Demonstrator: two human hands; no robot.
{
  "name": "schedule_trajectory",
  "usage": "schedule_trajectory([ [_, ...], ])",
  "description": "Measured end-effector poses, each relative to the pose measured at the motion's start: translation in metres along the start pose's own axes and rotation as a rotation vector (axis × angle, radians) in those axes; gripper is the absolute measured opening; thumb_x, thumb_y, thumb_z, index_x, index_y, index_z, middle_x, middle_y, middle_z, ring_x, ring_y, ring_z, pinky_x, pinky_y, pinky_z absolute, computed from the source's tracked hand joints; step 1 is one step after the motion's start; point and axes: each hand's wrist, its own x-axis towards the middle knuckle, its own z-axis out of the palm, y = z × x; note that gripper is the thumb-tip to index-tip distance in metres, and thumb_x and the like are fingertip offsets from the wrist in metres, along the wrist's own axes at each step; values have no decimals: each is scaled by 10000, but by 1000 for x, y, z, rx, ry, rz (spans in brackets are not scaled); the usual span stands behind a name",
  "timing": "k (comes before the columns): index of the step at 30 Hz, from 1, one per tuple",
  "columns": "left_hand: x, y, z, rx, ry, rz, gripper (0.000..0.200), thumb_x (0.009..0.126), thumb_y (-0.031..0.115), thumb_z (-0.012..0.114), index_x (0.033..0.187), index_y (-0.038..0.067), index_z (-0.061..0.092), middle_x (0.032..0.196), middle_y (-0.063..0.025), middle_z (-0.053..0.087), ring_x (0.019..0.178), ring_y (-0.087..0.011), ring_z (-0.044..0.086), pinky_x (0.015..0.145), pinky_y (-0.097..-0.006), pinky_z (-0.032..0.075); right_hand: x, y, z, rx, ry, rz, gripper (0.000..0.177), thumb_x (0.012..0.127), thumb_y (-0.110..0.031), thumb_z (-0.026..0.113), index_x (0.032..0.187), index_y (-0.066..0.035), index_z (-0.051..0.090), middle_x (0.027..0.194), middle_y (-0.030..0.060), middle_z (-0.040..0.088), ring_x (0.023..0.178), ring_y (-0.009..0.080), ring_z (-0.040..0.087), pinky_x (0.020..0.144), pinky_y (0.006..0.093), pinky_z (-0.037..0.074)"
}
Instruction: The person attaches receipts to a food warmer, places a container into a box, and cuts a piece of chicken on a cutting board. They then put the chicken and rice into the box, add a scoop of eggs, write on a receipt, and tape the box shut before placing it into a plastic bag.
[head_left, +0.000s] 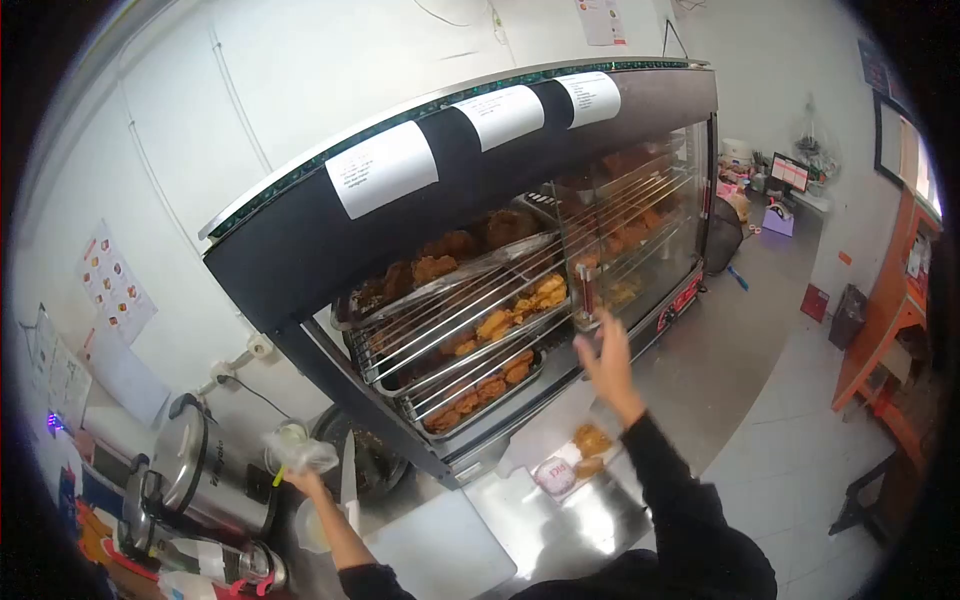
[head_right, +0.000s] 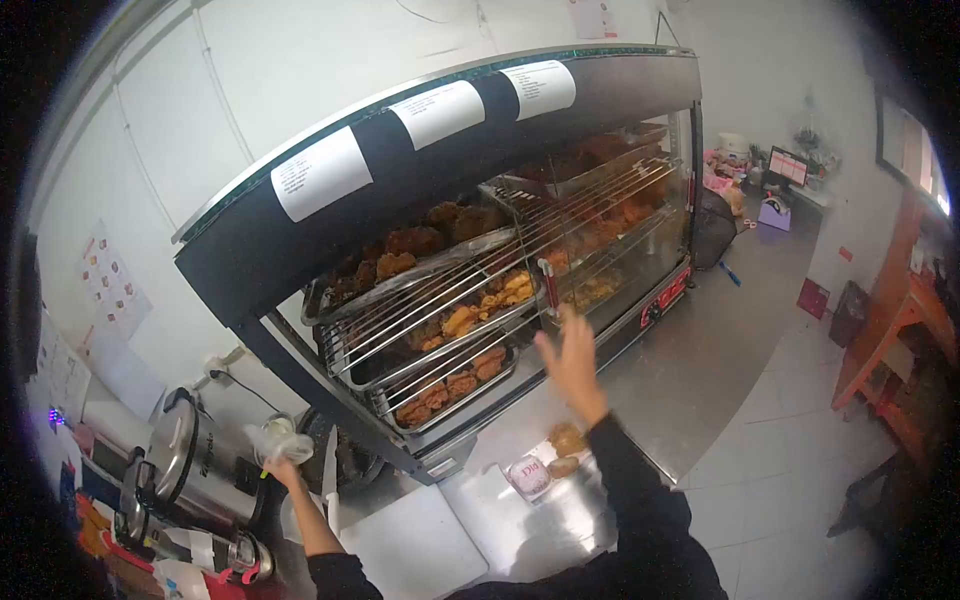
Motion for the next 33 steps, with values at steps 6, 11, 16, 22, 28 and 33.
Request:
schedule_trajectory([
  [6,-32,93,-24,-167,-63,-861,554,761,232,619,1186,135,278,908,-104,479,667,-194,504,501,-258,425,44,51,23,-117,-144,-100,199,819,-220,501,818,-26,458,755,172,513,768,345,496,641,430,393],
  [11,-73,91,-45,-249,-176,-763,525,772,230,594,1194,178,287,1001,-64,457,723,-171,493,548,-257,394,32,32,32,-91,-149,-136,189,818,-223,491,746,-52,457,701,164,527,730,346,525,603,430,417],
  [16,-122,159,-34,-237,-238,-729,392,821,272,521,1162,156,364,1122,-24,451,899,-142,495,685,-269,382,-6,-24,59,23,-340,-293,190,797,-212,518,681,-67,478,662,119,536,644,305,547,523,394,435],
  [22,-169,210,-44,-306,-227,-740,331,867,369,425,1120,155,404,1090,-20,482,856,-144,504,681,-254,372,-58,-95,97,175,-494,-469,208,846,-260,447,741,-88,499,652,73,555,592,244,577,493,361,459],
  [28,-198,240,-99,-66,-222,-665,342,874,398,387,1094,138,412,1082,-18,479,884,-163,497,729,-313,355,-85,-133,126,295,-569,-495,169,830,-236,475,787,-76,507,666,74,566,613,245,594,494,338,464],
  [33,-246,237,-134,-50,-39,-680,343,854,386,431,1071,120,436,950,-17,535,791,-163,528,673,-296,380,-29,-102,94,541,-993,-721,347,749,-293,576,1000,-60,520,785,147,577,767,306,582,643,423,451],
])
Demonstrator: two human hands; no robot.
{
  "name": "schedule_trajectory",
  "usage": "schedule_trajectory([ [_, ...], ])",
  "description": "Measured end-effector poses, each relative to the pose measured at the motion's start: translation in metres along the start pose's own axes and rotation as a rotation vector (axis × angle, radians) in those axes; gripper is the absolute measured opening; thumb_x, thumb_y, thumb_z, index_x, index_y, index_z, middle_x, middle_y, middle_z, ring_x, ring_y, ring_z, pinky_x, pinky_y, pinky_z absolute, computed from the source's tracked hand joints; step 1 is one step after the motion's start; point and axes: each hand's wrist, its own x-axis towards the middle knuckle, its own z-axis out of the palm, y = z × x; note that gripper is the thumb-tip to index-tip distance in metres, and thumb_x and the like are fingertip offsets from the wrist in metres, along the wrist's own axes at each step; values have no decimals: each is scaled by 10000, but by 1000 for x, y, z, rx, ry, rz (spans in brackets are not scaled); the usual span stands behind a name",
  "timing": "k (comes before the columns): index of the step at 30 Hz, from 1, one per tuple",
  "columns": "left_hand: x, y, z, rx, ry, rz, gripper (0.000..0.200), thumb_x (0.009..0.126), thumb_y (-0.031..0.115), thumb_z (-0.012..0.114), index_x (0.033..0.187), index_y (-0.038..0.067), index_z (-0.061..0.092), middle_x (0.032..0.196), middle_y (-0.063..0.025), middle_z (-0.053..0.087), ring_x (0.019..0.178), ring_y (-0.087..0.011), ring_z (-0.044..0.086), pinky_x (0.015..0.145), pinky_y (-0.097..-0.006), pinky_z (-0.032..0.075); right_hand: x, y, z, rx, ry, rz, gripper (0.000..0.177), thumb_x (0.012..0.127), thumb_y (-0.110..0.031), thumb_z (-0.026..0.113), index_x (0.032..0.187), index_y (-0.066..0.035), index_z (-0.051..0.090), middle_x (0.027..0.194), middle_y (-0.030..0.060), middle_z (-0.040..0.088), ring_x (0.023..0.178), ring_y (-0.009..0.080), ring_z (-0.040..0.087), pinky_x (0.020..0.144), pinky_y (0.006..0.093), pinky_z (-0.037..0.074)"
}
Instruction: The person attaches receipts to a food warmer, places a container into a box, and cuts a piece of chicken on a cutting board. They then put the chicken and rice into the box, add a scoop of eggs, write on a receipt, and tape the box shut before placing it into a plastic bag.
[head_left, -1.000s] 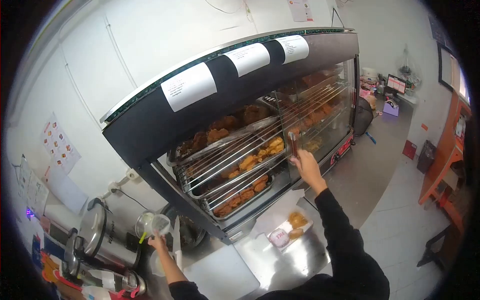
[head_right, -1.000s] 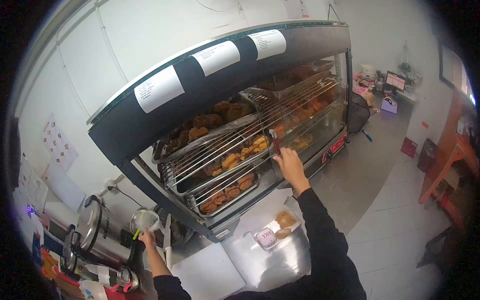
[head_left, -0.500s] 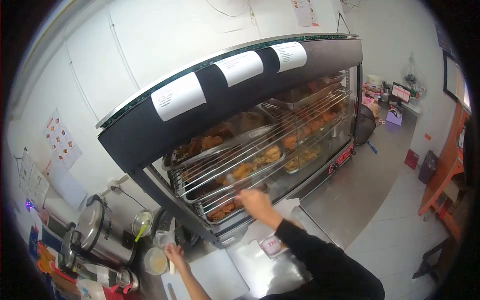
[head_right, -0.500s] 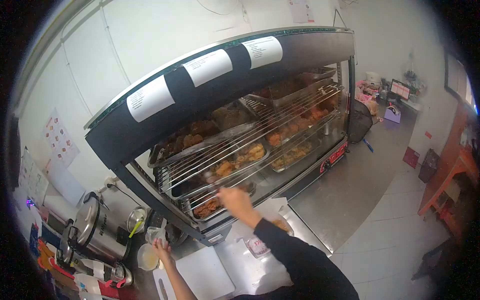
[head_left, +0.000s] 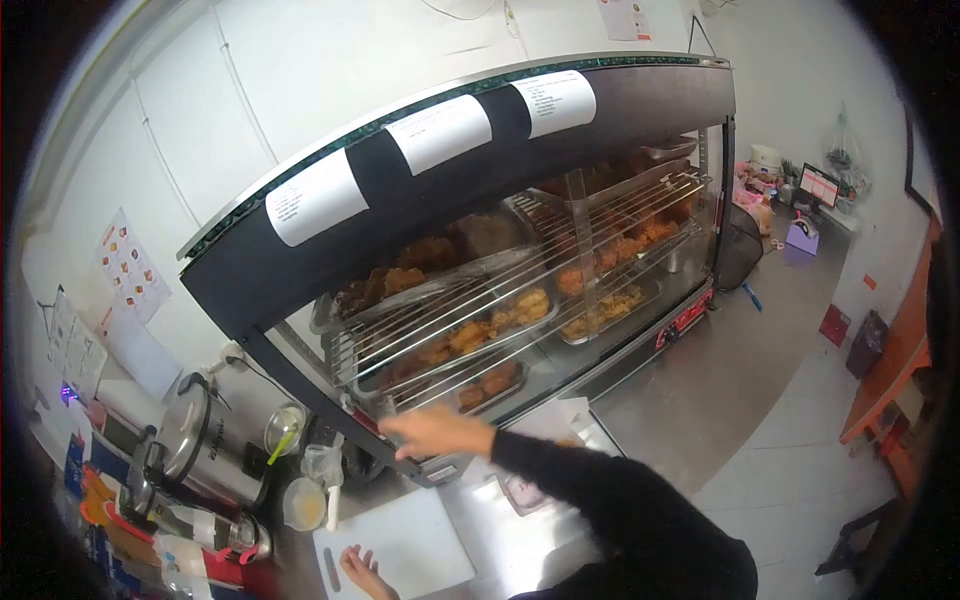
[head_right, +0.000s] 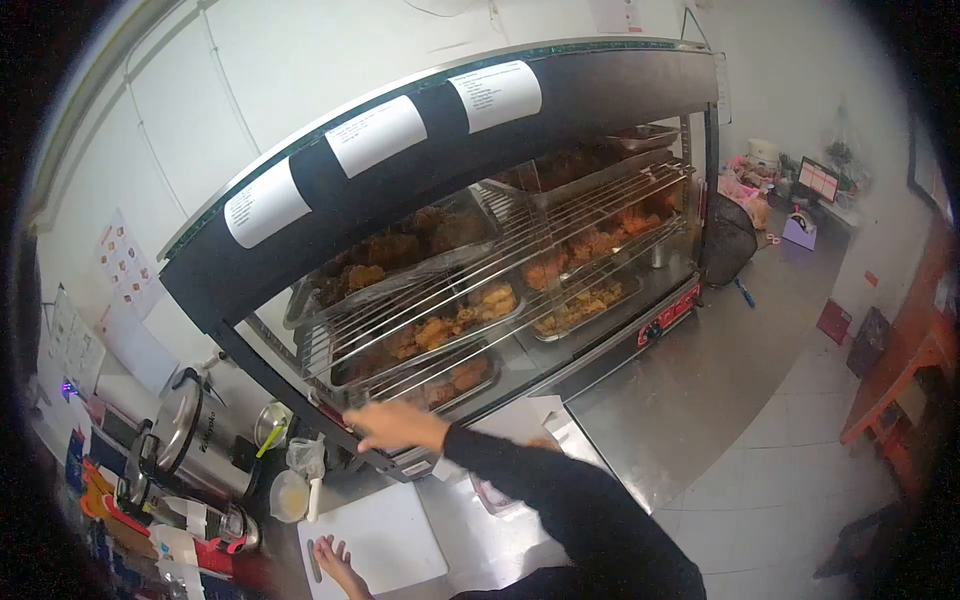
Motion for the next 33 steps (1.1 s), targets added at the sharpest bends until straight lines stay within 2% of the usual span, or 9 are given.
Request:
schedule_trajectory([
  [1,-7,-8,-8,4,-96,-27,577,807,456,496,1232,107,322,1099,-112,511,914,-260,544,790,-365,416,-2,-27,-57,124,-64,185,439,698,-306,635,1064,-102,503,895,131,581,829,274,570,704,382,441],
  [4,-34,-60,-11,-19,-234,-154,453,831,404,465,1176,124,377,1047,-112,532,837,-233,563,748,-362,429,-12,-19,-172,-368,1031,-188,336,744,-213,610,993,-23,489,930,97,513,907,232,467,814,339,373],
  [6,-70,-56,0,-2,-544,-348,498,791,231,553,1224,66,370,1161,-133,473,1003,-251,498,862,-378,370,-18,-12,-251,-207,1436,-117,480,774,-226,590,1108,-1,328,1031,140,386,1038,239,349,895,362,291],
  [7,-82,-61,13,70,-657,-368,401,822,287,505,1150,74,415,1013,-89,519,845,-207,523,731,-327,394,-14,-6,-292,-197,1516,-203,556,778,-234,594,1151,1,256,1040,169,387,1056,233,320,918,381,261],
  [10,-120,-45,57,192,-905,-426,358,855,316,467,1081,38,480,815,-71,581,609,-162,555,550,-241,438,-2,-4,-359,-154,1236,90,620,750,-212,643,1170,-17,230,958,155,464,933,218,466,790,351,416],
  [14,-139,-57,112,449,-866,-29,452,849,298,480,1143,-39,421,1043,-171,503,826,-226,544,699,-291,444,-16,-8,-341,314,1087,73,566,737,-36,630,1161,5,257,822,129,547,713,165,549,565,264,472],
  [18,-132,-97,168,475,-725,94,556,846,337,444,1193,-83,331,1139,-270,421,1081,-360,373,926,-397,284,-109,-37,-259,80,1071,-84,385,714,-2,638,1029,-15,417,851,57,511,796,138,534,666,236,457],
  [22,-137,-97,207,631,-801,198,555,857,345,408,1181,-99,330,1120,-306,420,1040,-423,382,916,-429,293,-245,-57,-210,-322,854,504,146,706,-51,651,827,1,588,837,49,557,832,137,528,741,246,407],
  [33,-103,-104,243,831,-782,586,339,862,272,390,878,-21,560,801,-229,584,776,-382,567,634,-429,438,-578,-174,-149,-220,1431,1366,487,711,45,580,1178,15,444,1224,119,445,1153,203,388,970,308,278],
])
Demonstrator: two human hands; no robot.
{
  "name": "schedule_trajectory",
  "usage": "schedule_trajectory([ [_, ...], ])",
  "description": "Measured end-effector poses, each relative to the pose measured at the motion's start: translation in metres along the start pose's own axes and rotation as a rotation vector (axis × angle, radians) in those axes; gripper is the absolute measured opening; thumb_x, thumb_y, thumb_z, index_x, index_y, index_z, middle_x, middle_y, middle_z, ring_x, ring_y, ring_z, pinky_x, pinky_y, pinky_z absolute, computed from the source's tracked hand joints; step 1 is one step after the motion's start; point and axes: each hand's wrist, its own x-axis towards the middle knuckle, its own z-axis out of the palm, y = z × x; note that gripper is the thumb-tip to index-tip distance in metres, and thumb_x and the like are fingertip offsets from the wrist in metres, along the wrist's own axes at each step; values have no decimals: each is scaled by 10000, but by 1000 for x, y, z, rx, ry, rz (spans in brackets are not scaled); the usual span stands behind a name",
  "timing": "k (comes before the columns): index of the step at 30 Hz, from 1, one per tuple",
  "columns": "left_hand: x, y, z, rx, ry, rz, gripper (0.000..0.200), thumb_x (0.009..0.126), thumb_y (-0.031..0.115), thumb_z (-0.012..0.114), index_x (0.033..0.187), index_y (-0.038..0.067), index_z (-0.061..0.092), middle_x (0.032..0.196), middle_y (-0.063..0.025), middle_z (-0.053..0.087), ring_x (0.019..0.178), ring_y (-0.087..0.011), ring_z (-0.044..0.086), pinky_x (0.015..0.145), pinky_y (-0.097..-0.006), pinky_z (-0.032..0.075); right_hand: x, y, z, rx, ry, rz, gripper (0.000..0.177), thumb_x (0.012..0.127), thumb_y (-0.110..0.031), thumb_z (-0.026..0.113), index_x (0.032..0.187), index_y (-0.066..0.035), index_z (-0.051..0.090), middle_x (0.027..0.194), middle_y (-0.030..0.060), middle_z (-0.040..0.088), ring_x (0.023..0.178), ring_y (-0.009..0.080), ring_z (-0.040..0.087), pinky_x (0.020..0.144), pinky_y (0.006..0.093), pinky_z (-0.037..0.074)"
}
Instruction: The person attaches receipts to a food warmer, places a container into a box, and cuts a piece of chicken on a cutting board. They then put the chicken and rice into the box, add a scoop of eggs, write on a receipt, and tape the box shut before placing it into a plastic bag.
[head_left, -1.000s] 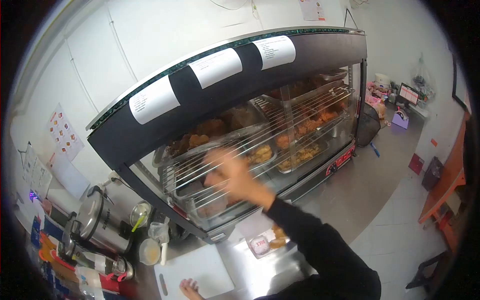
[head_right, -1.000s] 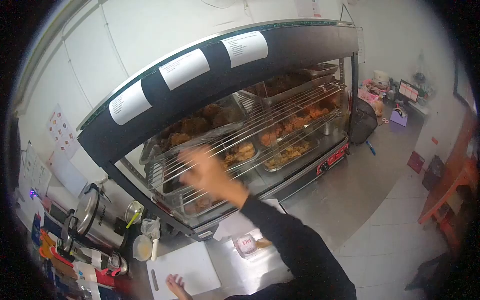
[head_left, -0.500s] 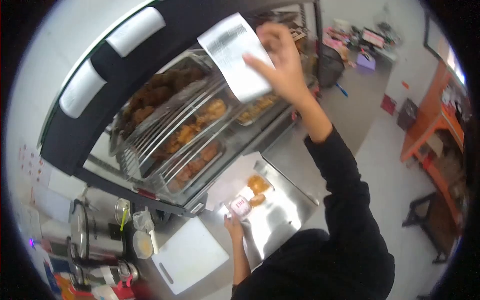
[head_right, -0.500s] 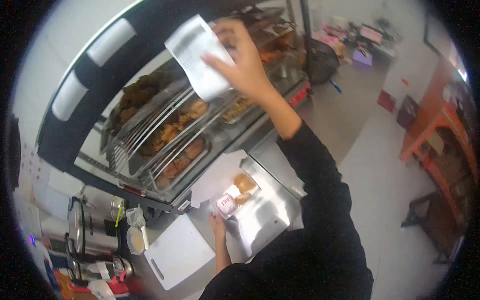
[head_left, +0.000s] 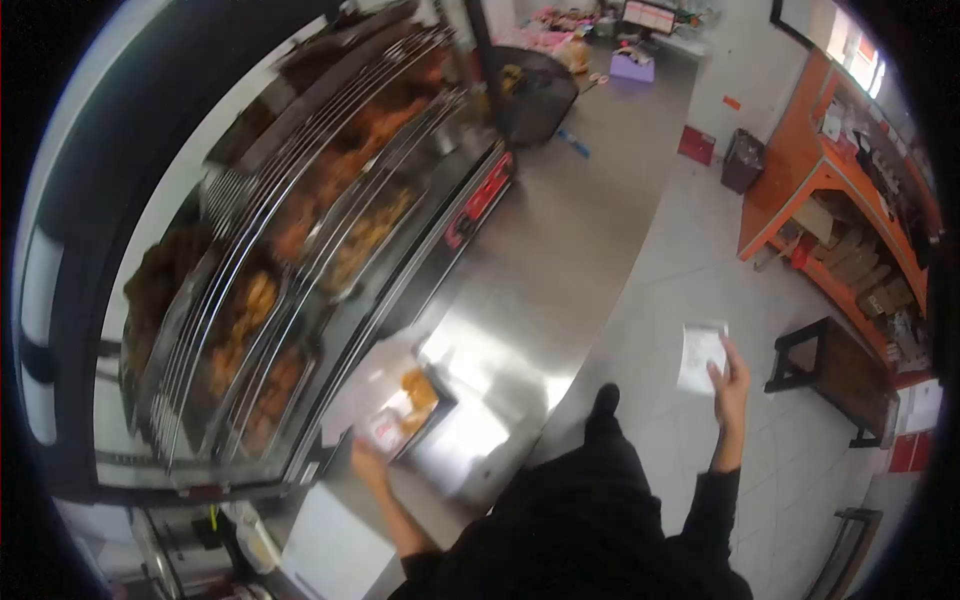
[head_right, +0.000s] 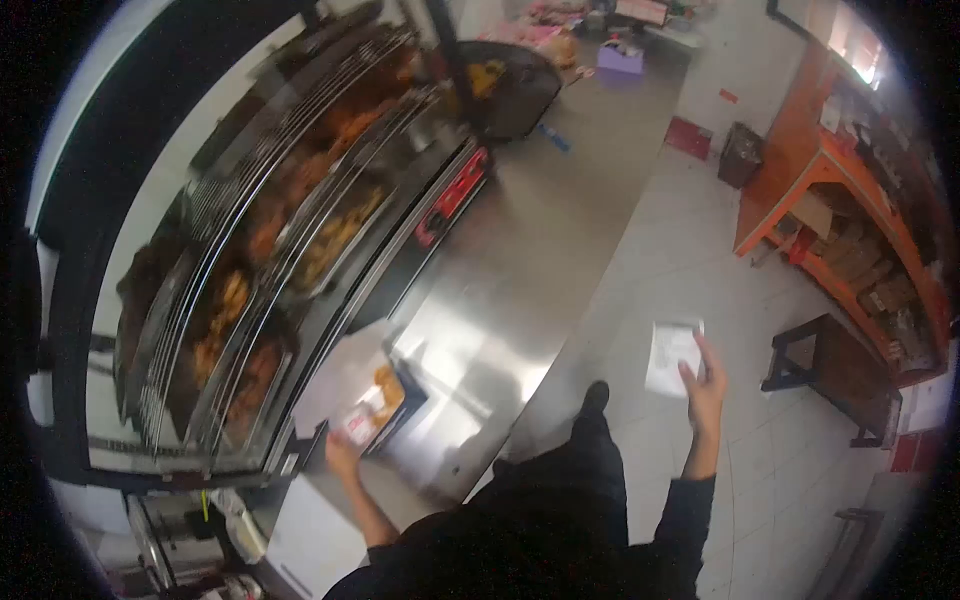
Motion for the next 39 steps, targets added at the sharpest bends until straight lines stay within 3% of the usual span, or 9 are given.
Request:
schedule_trajectory([
  [6,-22,189,6,161,105,-116,245,820,197,441,864,-12,561,789,-218,589,771,-367,573,653,-443,433,79,67,-69,347,192,84,515,738,63,542,1225,36,376,1264,121,395,1154,201,384,969,302,283],
  [9,-17,265,66,48,-130,57,209,791,162,445,851,-4,556,785,-222,587,778,-383,566,671,-451,429,141,68,-77,400,138,81,524,737,101,515,1235,34,364,1255,118,400,1128,181,402,943,282,313],
  [22,71,655,312,-35,-173,119,238,832,203,395,886,34,554,795,-235,588,774,-390,571,697,-479,438,441,-9,-16,404,-338,-189,611,688,141,528,1256,40,326,1272,134,371,1177,197,346,984,304,251],
  [29,117,749,440,-91,-224,-29,317,855,276,384,888,17,563,812,-218,594,779,-386,572,694,-462,446,594,-15,17,460,-445,-155,651,689,143,529,1281,24,285,1286,142,346,1188,210,330,985,311,252],
  [32,120,766,428,22,-380,-12,384,874,339,348,908,20,560,820,-226,592,781,-390,569,695,-455,447,647,-15,33,509,-480,-168,689,671,155,530,1290,29,255,1294,136,337,1190,214,328,987,319,253],
  [34,127,790,381,83,-664,55,372,882,338,369,971,17,535,834,-222,597,789,-348,591,686,-405,460,678,-16,50,571,-509,-169,710,658,161,531,1294,32,241,1294,133,336,1193,217,323,986,324,256],
  [36,125,800,366,-752,-831,79,348,854,278,485,1082,16,466,895,-133,600,848,-283,588,771,-380,445,706,-17,75,639,-652,-107,711,651,167,525,1291,33,246,1294,136,333,1191,213,325,984,324,262],
  [38,116,854,334,-1286,-823,178,401,819,132,545,1178,36,394,1000,-94,549,965,-215,531,846,-345,403,730,-30,102,623,-874,-152,688,674,152,536,1289,30,253,1262,132,361,1168,203,353,965,311,293],
  [39,113,875,331,-1296,-716,225,428,803,105,558,1190,40,388,1030,-99,532,997,-214,509,867,-340,386,741,-33,117,604,-999,-158,680,681,141,545,1288,27,258,1246,128,372,1155,198,364,957,306,303],
])
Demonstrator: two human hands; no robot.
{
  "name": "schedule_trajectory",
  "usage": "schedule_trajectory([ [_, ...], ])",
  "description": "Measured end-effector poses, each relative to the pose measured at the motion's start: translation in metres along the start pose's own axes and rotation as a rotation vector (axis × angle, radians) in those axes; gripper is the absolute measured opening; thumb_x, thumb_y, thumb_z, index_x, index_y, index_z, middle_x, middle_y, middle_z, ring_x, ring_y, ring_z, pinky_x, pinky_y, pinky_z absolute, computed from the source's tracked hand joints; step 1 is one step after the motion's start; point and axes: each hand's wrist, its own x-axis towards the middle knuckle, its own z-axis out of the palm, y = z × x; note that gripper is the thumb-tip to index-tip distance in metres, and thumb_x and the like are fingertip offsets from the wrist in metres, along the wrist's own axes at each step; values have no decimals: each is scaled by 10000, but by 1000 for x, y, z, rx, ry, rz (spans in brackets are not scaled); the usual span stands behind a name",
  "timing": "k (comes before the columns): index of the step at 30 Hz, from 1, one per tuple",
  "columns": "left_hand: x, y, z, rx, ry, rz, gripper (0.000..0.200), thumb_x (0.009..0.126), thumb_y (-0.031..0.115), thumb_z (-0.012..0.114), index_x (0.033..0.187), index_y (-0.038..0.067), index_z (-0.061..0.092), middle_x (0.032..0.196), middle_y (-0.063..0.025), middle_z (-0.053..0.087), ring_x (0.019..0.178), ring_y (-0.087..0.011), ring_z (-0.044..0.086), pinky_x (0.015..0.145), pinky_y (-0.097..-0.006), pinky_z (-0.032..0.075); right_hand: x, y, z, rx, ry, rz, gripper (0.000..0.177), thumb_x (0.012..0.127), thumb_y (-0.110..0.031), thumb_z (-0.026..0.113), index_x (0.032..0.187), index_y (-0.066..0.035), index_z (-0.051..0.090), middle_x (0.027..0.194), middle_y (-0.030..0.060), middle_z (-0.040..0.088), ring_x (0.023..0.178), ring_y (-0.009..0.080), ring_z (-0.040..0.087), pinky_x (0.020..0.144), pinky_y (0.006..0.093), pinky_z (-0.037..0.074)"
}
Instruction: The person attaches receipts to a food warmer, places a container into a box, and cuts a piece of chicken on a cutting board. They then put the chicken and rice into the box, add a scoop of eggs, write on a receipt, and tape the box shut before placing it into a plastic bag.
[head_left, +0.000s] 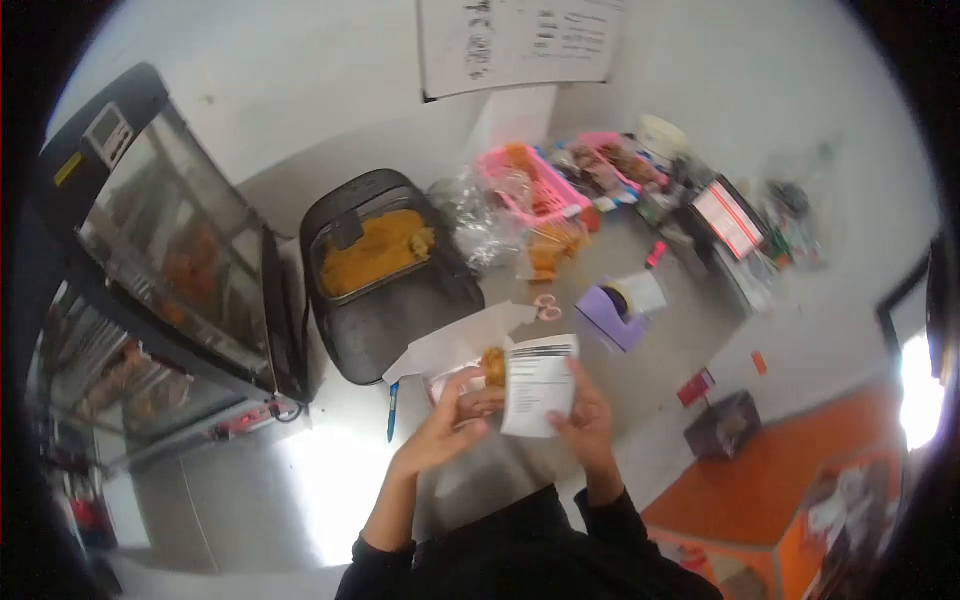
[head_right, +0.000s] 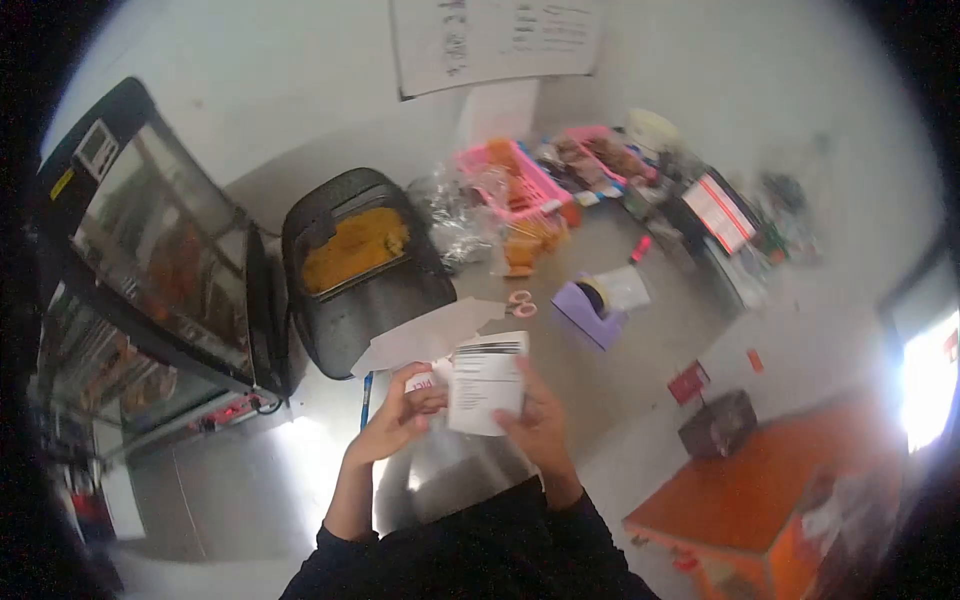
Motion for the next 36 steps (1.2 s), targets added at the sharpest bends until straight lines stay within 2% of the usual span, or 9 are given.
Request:
schedule_trajectory([
  [6,62,6,41,129,478,154,647,673,-49,639,1246,19,347,1172,-121,440,1091,-192,428,922,-309,343,120,-2,-33,57,-566,162,591,723,81,565,1255,23,315,1097,101,476,985,165,491,817,260,404],
  [7,68,12,45,120,532,196,701,652,-54,652,1265,-4,316,1197,-130,422,1098,-193,425,923,-309,347,157,7,-43,-64,-590,-125,487,745,32,568,1194,12,380,1003,65,501,899,131,505,757,231,417],
  [8,72,20,49,120,581,228,724,644,-52,660,1272,-6,303,1205,-134,416,1105,-197,421,927,-314,344,198,22,-53,-170,-597,-423,387,768,-17,571,1133,1,444,909,28,526,814,97,519,697,201,430],
  [9,74,30,56,118,630,258,747,636,-50,669,1279,-9,289,1214,-137,411,1112,-200,416,931,-319,342,229,33,-61,-21,-441,-114,225,788,-51,544,1006,-15,501,837,22,541,725,74,521,633,182,428],
  [13,71,49,74,271,735,353,802,645,-68,661,1316,37,235,1271,-125,353,1131,-197,402,899,-305,391,419,225,-120,-504,-347,-173,273,763,-91,577,1013,5,523,846,90,597,758,154,575,678,265,456],
  [20,61,55,93,419,967,306,905,567,43,764,1299,-31,237,1269,-154,371,1171,-220,357,963,-337,294,470,330,-96,-1138,-273,-166,225,691,-65,573,909,-12,567,769,158,601,769,242,588,646,330,444],
  [27,53,47,97,429,1055,336,900,548,65,757,1291,-36,259,1228,-172,415,1124,-226,415,946,-326,316,427,163,-80,-842,-217,-444,158,787,-142,531,885,-20,556,779,119,582,753,226,552,710,335,421],
  [33,49,56,99,433,939,353,855,603,24,719,1306,-12,234,1245,-172,385,1141,-230,395,938,-323,329,290,19,-47,-509,-1331,122,180,817,-158,522,937,-25,511,880,78,555,851,162,536,728,291,429],
  [36,47,58,97,430,847,350,830,638,-1,699,1316,4,220,1265,-168,360,1152,-233,384,935,-321,335,225,22,-20,-656,-1433,77,262,790,-166,556,999,-24,485,943,119,551,896,221,545,733,321,439],
])
